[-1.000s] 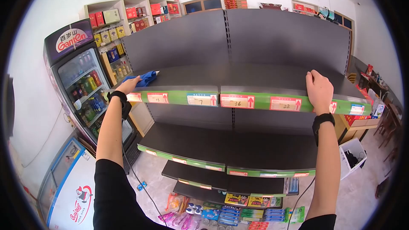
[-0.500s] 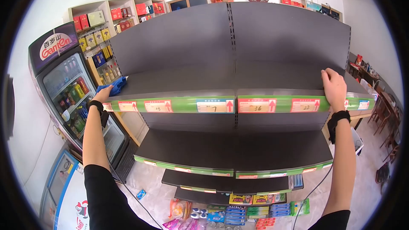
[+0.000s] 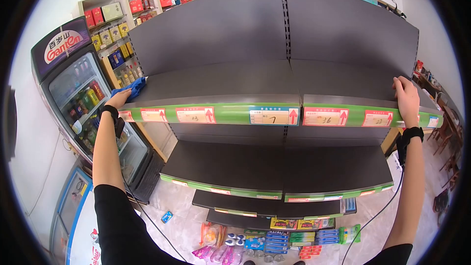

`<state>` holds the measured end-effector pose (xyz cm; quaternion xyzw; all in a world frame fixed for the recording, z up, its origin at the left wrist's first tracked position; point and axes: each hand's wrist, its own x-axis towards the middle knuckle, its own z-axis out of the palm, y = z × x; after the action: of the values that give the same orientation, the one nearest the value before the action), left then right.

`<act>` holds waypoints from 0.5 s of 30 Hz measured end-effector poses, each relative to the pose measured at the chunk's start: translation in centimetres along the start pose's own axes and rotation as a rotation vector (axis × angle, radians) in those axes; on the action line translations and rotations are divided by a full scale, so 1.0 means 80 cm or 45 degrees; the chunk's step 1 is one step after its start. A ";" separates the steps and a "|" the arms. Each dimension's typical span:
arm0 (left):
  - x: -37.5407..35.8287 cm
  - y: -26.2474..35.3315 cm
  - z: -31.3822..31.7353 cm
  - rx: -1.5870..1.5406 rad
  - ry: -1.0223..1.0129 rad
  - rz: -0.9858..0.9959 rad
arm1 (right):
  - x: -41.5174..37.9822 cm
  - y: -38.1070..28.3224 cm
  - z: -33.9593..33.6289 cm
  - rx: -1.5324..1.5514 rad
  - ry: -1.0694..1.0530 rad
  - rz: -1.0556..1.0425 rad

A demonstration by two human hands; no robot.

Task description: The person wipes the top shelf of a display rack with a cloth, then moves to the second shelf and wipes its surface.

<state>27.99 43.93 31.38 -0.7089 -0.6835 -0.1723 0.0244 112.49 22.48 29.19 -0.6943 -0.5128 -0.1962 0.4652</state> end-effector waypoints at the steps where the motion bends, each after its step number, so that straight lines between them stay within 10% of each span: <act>1: -0.005 0.010 -0.006 0.021 -0.032 -0.097 | -0.001 -0.001 0.001 -0.010 -0.011 -0.001; 4: -0.022 0.081 -0.034 0.239 -0.105 -0.422 | -0.004 -0.010 -0.004 -0.024 0.006 -0.014; 15: -0.013 0.252 -0.031 0.181 -0.334 -0.070 | -0.012 -0.029 -0.008 -0.036 0.027 -0.014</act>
<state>47.20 40.95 37.49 -0.7028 -0.7105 -0.0301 -0.0197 110.20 21.50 29.81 -0.6959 -0.5089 -0.2135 0.4595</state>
